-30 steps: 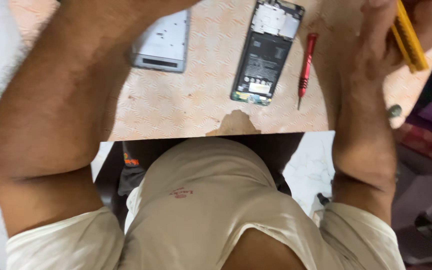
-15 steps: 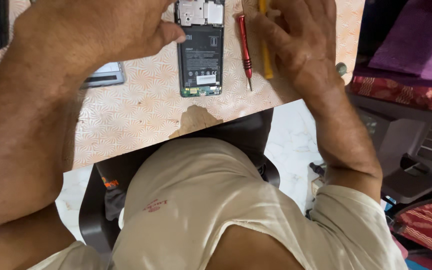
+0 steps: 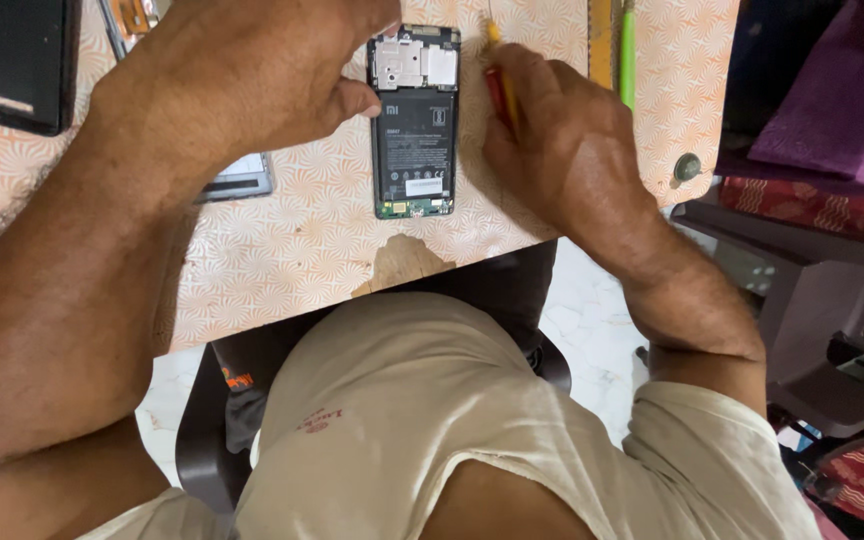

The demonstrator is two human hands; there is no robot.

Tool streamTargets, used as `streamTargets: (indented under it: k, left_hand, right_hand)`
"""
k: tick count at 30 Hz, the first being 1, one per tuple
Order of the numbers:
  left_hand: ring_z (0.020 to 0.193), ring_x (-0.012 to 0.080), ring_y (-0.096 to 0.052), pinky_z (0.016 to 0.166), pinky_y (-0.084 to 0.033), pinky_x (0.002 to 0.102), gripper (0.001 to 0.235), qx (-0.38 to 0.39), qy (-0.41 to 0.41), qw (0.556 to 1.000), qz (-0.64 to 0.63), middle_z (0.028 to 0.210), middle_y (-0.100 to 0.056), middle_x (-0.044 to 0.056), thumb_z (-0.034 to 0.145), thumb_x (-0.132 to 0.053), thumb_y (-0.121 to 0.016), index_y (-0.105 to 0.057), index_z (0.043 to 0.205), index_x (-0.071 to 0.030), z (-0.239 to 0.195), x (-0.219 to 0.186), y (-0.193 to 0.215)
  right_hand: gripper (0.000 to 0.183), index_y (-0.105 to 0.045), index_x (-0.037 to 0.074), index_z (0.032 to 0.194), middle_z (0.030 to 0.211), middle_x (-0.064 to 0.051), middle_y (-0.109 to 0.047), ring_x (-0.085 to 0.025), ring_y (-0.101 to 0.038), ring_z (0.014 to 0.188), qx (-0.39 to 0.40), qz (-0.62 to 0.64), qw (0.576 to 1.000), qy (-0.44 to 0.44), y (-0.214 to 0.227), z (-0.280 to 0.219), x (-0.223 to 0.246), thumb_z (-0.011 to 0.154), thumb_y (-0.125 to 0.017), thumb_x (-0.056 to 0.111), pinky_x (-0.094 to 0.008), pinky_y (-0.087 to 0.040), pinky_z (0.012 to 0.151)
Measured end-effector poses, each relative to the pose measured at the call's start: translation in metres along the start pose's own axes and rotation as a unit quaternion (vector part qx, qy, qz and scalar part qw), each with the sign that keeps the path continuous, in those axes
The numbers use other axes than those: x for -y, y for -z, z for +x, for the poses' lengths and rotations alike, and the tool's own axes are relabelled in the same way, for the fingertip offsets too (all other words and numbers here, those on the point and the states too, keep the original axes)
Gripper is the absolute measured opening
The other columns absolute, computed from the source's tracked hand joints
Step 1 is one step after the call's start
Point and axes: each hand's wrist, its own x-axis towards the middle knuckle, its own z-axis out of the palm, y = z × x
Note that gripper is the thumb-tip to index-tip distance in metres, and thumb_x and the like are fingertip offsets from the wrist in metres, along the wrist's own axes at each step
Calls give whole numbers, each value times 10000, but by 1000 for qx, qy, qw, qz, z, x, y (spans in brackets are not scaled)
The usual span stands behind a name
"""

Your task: The person uses a red screwdriver and a yellow plastic tool to pry open and disassemble a smartphone. They remove screws and carefully lift internal components, including the battery, from the device's chassis.

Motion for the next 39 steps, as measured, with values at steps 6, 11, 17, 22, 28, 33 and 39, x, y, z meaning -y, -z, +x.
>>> streamTargets:
  k: [6,11,17,22,28,33,39]
  left_hand:
    - [802,343,-720,709,-564,460,392,3,-1,999,45,843,-723,184,778,-245,-919,-754,1024,12,2,-2,1]
    - [804,338,-721,708,-563,455,414,-9,-5,999,35,860,-725,185,762,-234,-922,-754,1045,17,2,-2,1]
    - [814,335,-723,703,-568,453,422,1,10,1000,23,875,-725,186,786,-241,-915,-744,1077,13,0,0,-1]
    - [795,343,-719,670,-563,465,470,4,22,1000,8,881,-724,186,787,-239,-906,-726,1148,3,0,3,-5]
    - [781,322,-722,674,-563,462,446,22,58,998,-16,863,-723,177,815,-260,-897,-728,1153,-22,1,2,-3]
    - [773,333,-716,663,-558,460,430,2,27,1000,-8,852,-721,190,786,-246,-910,-729,1084,6,2,6,-3]
    - [769,329,-715,658,-546,462,436,31,60,997,-22,852,-720,186,817,-254,-901,-726,1136,-14,3,6,-4]
  right_hand:
    - [322,-654,-52,1244,987,-201,-635,-313,-691,810,-49,1,999,-8,-2,-9,-10,959,-799,-12,-424,-585,676]
    - [255,-680,-8,1134,876,-140,-625,-297,-657,735,-71,-84,994,-25,-16,-14,-12,915,-810,-4,-432,-542,638]
    - [319,-687,-13,1193,906,-93,-697,-228,-692,789,-52,1,998,28,2,-6,-11,894,-790,-52,-396,-538,749]
    - [295,-569,-13,1275,1077,-146,-699,-207,-725,935,-85,293,951,56,30,8,-6,1035,-727,-81,-305,-611,874]
    - [322,-489,22,1328,1141,-182,-663,-226,-744,996,-133,467,869,99,-9,37,-5,1096,-651,-133,-322,-684,887]
    - [434,-437,75,1375,1216,-170,-650,-225,-739,1012,-191,491,839,138,-39,38,-10,1074,-655,-150,-339,-682,895]
    - [443,-451,62,1357,1252,-135,-611,-237,-740,990,-219,490,831,148,-51,39,-17,1039,-669,-156,-368,-700,872]
